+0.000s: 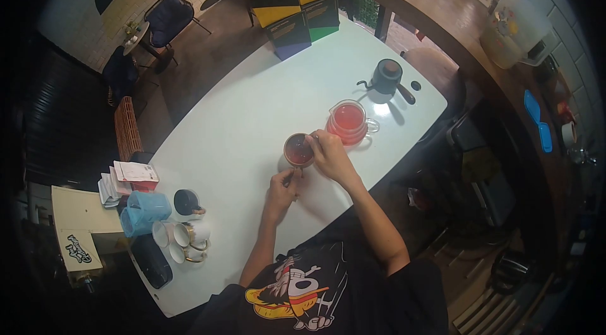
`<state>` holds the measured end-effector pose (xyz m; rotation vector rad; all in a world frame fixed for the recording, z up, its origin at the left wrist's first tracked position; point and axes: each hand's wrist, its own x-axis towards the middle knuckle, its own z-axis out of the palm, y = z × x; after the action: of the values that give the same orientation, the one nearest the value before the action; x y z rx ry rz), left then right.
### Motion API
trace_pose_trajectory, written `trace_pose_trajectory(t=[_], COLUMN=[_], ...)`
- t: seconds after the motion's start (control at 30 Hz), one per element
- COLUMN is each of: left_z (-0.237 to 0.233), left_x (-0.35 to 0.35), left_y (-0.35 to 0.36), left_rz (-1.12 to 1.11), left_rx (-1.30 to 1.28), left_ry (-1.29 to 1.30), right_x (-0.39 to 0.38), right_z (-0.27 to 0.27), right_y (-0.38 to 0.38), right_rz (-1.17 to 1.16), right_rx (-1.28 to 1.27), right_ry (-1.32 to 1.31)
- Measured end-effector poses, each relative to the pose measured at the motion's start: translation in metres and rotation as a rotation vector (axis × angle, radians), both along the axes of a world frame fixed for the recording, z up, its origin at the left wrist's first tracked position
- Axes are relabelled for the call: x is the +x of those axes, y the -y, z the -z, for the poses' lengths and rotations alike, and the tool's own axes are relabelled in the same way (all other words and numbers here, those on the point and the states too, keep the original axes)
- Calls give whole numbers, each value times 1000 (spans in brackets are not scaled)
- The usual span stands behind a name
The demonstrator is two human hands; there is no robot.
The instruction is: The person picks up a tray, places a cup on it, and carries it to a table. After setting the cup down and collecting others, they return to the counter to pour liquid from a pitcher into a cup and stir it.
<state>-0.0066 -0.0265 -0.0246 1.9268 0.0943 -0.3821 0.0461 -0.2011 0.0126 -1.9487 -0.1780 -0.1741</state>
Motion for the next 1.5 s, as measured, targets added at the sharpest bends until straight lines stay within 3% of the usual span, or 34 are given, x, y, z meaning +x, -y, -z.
trace_pose_trajectory(t=[0.13, 0.33, 0.5, 0.83, 0.9, 1.3, 1.5], left_z=[3, 4, 13, -6, -4, -5, 14], left_x=[-1, 0, 3, -1, -1, -1, 1], left_y=[-2, 1, -4, 1, 0, 1, -3], left_rz=[9, 2, 56, 24, 27, 24, 24], left_rx=[71, 57, 78, 60, 49, 31, -30], left_ry=[-17, -1, 27, 21, 59, 64, 120], right_x=[-4, 3, -3, -3, -5, 0, -7], right_z=[-6, -5, -5, -9, -9, -13, -19], right_y=[6, -2, -4, 0, -3, -1, -7], right_rz=[-14, 89, -40, 71, 5, 35, -88], right_rx=[-27, -60, -83, -112, -85, -124, -90], right_ry=[-23, 177, -19, 108, -7, 100, 44])
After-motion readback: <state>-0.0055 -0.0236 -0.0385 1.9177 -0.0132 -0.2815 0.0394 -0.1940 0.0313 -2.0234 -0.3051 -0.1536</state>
